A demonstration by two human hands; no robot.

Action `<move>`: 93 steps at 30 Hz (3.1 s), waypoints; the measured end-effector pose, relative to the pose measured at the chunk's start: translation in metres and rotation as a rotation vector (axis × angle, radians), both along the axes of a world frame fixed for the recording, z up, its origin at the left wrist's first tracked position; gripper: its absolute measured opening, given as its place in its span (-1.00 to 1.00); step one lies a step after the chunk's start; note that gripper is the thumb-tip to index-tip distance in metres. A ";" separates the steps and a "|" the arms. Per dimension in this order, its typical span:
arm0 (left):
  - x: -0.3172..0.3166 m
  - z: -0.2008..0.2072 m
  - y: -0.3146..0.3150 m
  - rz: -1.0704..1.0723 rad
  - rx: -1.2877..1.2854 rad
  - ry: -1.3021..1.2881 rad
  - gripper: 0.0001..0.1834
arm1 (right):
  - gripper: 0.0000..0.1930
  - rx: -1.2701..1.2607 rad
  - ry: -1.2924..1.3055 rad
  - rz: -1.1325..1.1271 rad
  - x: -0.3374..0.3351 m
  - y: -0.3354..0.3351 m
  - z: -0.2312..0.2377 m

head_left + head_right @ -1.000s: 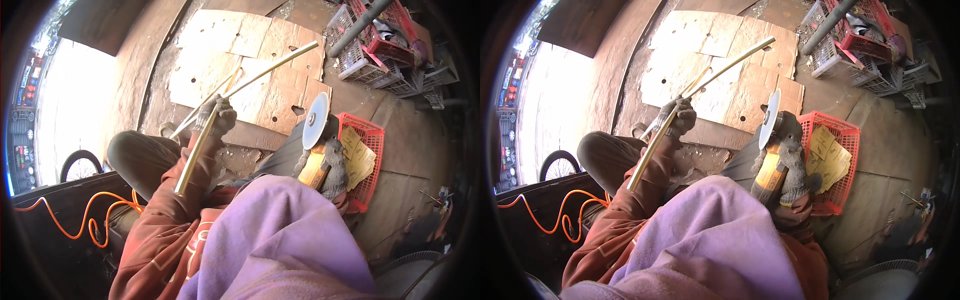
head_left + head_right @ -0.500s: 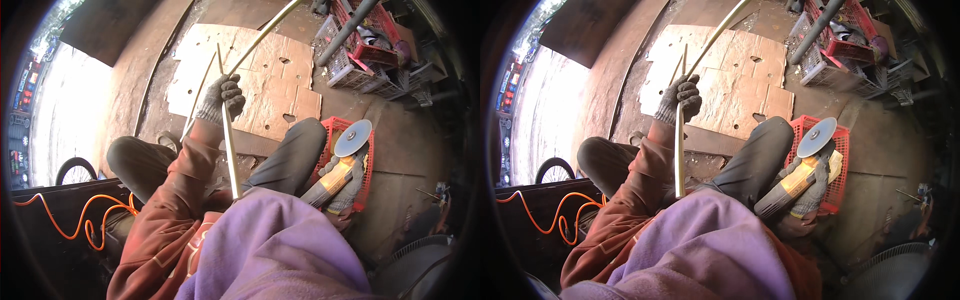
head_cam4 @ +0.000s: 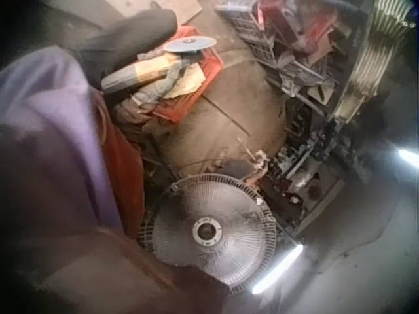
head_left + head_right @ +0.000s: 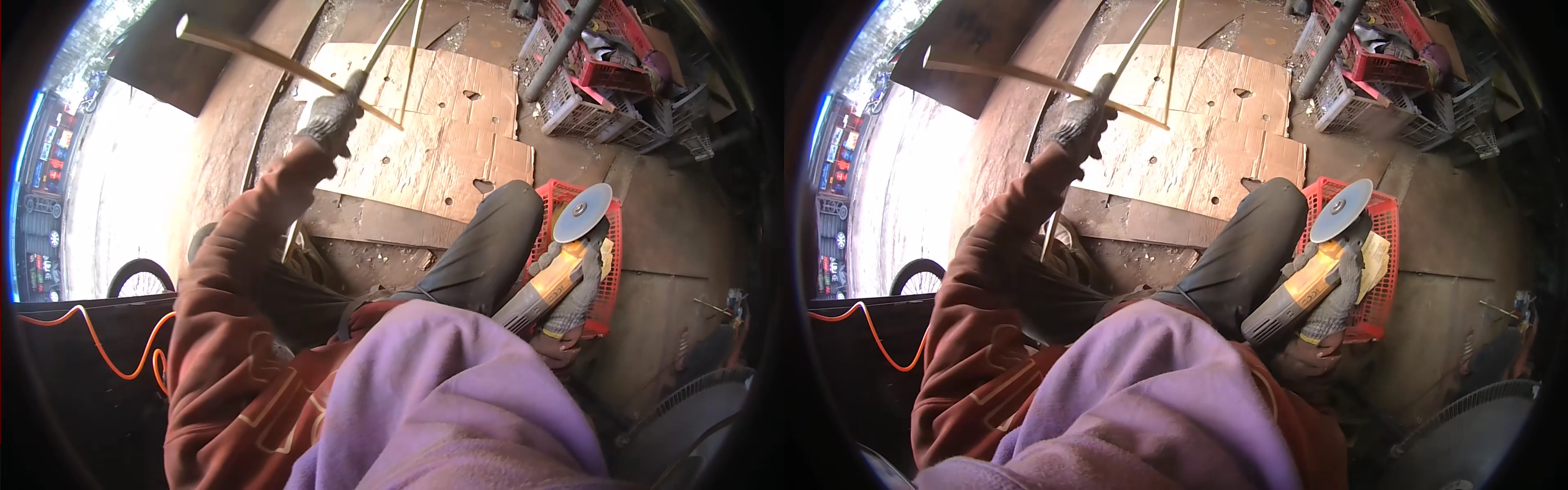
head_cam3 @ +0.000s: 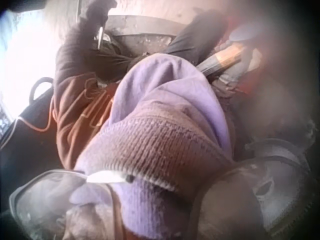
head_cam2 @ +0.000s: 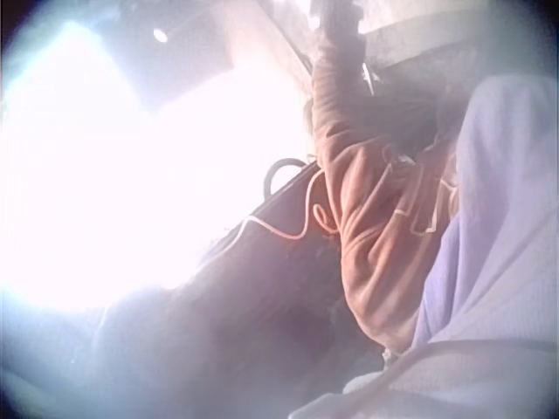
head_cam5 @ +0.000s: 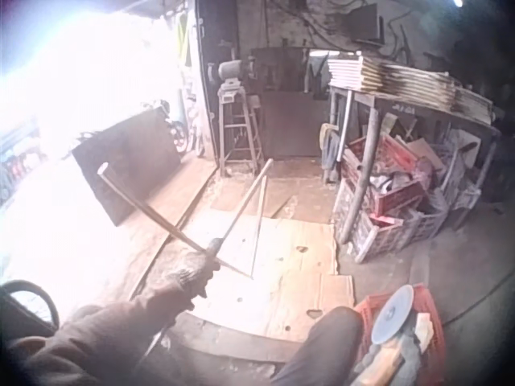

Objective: The person sands the joints of a thin metal frame using a power sander.

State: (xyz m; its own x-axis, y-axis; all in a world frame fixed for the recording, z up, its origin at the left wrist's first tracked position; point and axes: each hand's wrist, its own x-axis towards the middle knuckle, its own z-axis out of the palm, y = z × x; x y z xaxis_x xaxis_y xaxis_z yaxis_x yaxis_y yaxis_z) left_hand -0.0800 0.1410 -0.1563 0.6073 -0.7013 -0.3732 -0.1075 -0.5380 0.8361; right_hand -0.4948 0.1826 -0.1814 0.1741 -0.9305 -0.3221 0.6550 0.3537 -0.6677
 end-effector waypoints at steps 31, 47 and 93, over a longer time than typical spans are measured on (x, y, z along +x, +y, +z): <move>0.121 0.078 0.028 0.454 -1.011 0.064 -0.56 | -0.54 -0.169 -0.242 0.661 0.207 -0.032 -0.042; 0.098 0.048 0.091 0.243 -0.856 0.031 -0.65 | -0.55 -0.093 0.121 0.745 0.285 -0.031 -0.083; 0.071 0.051 0.100 -0.080 -1.093 0.271 -0.58 | -0.52 -0.095 -0.192 0.683 0.296 -0.008 -0.071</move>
State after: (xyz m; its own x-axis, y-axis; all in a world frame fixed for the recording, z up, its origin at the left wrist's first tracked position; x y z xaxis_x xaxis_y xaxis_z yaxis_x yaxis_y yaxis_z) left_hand -0.0095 0.2413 -0.1056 0.5381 -0.7658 0.3521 0.1474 0.4968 0.8553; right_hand -0.1986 0.1747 -0.2528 0.7734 -0.6157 -0.1507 0.4166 0.6729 -0.6113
